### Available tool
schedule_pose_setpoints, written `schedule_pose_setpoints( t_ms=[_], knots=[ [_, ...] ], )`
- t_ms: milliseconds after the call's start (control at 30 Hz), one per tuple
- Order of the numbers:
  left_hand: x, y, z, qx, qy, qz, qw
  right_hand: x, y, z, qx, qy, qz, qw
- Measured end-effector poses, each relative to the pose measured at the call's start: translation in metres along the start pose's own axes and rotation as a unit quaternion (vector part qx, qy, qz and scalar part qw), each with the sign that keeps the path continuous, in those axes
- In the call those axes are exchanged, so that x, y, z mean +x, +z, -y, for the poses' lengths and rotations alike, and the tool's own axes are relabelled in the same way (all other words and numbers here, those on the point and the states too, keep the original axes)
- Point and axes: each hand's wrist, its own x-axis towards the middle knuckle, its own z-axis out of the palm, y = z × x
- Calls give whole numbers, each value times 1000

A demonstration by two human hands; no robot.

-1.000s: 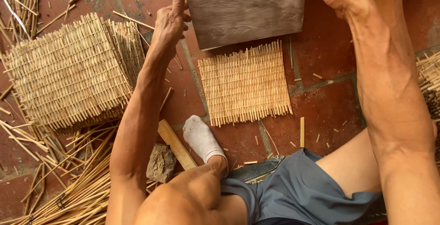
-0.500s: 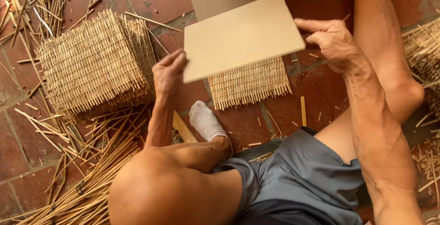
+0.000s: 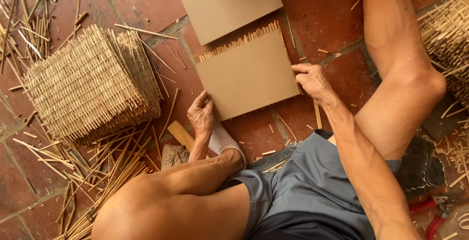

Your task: The person sits on the floor and works on a woven bamboo skewer mat: they turn the mat over, press it flat, and trim the protruding stick ends along its edge using a small wooden stick. They then roll white glue onto a cardboard backing sheet with a paint roller and press the mat onto the glued cardboard.

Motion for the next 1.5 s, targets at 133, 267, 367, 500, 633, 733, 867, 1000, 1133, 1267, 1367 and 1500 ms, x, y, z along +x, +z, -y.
schedule_pose_setpoints(
  t_ms=[133,267,367,500,633,733,867,1000,1133,1267,1367,1500],
  knots=[
    [2,14,1,20,-13,7,1000,13,-3,-3,-56,17,-12,998],
    [7,21,-1,42,-4,8,999,23,-2,-11,-58,41,-20,997],
    [12,24,-2,44,12,7,999,31,0,-20,-58,28,-17,998],
    [20,29,-2,46,34,-13,998,41,7,-24,-44,-15,-20,999],
    [28,28,-5,63,82,-31,994,46,16,-16,-56,-50,-48,996],
    [32,24,-9,65,102,-34,992,45,22,-7,-110,28,-72,991],
    [33,17,-12,113,129,-46,984,42,28,-3,-120,-12,-67,990],
    [33,16,-9,106,114,-33,987,41,29,-6,-131,-8,-75,989],
    [32,15,-8,124,127,-21,984,40,30,-8,-99,-56,-66,991],
    [34,14,-9,88,65,18,994,37,31,-7,-97,-53,-73,991],
    [36,14,-8,83,117,4,990,34,31,-7,-90,-75,-65,991],
    [47,12,-7,156,116,8,981,31,32,-3,-124,-84,-62,987]
  ],
)
